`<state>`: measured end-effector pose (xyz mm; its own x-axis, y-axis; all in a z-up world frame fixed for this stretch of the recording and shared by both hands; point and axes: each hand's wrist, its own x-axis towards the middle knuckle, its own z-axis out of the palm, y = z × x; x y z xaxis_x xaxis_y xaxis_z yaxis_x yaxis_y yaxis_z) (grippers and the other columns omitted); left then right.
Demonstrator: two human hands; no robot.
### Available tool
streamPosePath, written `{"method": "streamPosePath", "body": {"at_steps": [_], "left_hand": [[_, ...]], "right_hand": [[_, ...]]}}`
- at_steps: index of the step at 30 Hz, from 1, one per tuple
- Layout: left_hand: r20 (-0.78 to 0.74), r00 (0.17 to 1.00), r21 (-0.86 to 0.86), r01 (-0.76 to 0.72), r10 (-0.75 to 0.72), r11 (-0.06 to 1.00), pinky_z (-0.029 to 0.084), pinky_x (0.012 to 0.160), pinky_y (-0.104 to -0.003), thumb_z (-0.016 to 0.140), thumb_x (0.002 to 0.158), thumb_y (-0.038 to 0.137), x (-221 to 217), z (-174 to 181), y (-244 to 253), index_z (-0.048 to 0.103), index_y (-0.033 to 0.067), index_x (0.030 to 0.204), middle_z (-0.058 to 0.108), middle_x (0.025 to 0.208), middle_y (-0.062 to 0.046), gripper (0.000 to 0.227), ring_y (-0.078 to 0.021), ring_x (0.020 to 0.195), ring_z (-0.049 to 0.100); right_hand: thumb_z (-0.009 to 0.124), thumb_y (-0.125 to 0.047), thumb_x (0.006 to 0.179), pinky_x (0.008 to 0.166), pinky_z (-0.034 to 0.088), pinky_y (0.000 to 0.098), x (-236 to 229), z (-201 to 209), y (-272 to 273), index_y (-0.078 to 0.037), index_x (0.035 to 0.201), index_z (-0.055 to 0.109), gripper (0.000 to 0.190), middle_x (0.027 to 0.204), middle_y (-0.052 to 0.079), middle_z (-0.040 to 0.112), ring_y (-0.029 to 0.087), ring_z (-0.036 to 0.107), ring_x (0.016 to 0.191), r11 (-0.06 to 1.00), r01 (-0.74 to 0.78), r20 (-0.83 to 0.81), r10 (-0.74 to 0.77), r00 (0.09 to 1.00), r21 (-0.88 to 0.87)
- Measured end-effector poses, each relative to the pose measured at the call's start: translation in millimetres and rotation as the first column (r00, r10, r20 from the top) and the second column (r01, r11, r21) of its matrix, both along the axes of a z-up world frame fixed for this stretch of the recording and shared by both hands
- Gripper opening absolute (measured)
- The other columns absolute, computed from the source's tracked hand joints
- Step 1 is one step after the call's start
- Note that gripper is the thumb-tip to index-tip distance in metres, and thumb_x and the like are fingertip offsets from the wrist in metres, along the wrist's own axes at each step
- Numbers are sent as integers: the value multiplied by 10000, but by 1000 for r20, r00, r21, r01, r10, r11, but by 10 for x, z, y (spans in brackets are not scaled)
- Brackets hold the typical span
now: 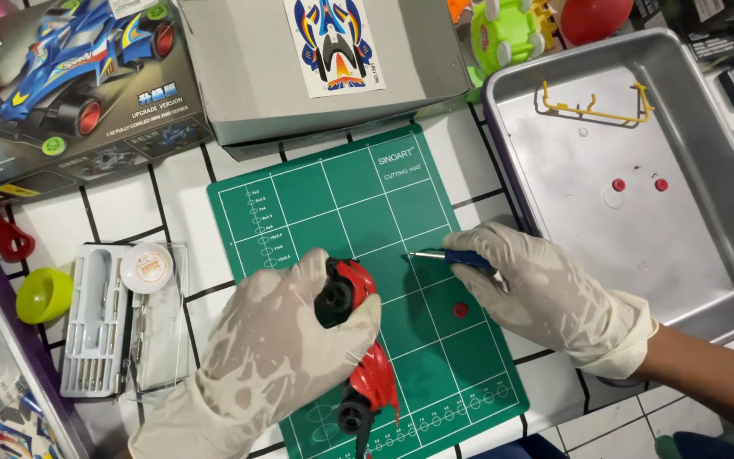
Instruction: The person assembles a red toy car chassis on a green cutting mat. They attach small red wheels to the black axles using a screwdriver to tighten the screws. The person handles the car body, wheels, and screws while working on the assembly.
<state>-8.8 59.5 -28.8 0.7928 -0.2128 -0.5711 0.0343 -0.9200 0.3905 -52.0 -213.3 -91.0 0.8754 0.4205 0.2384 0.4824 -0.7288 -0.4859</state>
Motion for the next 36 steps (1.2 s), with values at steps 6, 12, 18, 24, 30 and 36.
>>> {"method": "streamPosePath", "body": {"at_steps": [6,12,18,24,30,36], "left_hand": [[-27,999,74,-21,23,997,514,700,-382,659,845,688,6,38,-8,472,228,911,491,613,8,500,-248,606,540],[88,996,8,-8,8,1000,487,633,-409,699,831,654,-31,-68,42,476,214,867,469,558,-6,495,-278,553,485],[-68,996,62,-45,50,997,484,711,-394,646,840,651,45,132,-15,484,209,868,541,660,-10,472,-258,669,541],[-221,972,-5,-88,85,996,424,758,-372,619,871,581,142,239,-12,463,184,788,565,763,5,434,-184,884,527],[-173,984,-172,-75,45,982,443,733,-343,596,942,498,185,-30,105,560,118,785,601,774,-6,413,-180,721,545],[135,970,-9,204,-201,979,485,542,-402,538,972,617,76,-286,145,642,143,1125,563,575,12,509,-226,520,540]], "right_hand": [[714,-82,938,596,584,306,-6,9,20,-59,1336,544,433,1007,96,707,199,646,663,1000,-1,-27,2,1000,30],[720,-58,940,751,633,331,-9,-15,30,-76,1355,498,471,1061,117,730,241,743,852,998,-19,6,19,1000,62],[703,-64,943,759,628,327,-4,25,53,-64,1320,541,411,1036,109,722,236,734,843,997,-2,-32,4,999,72],[659,-115,956,841,634,344,21,86,42,-45,1243,626,297,1095,115,750,250,763,931,991,47,-121,-32,992,127],[626,-163,953,888,647,277,33,102,4,-62,1222,688,295,1138,76,779,190,784,1017,955,183,-403,-77,912,232],[593,-294,971,736,660,265,43,200,-2,-70,1219,680,345,1081,63,781,170,798,876,960,128,-380,-24,925,250]]}}
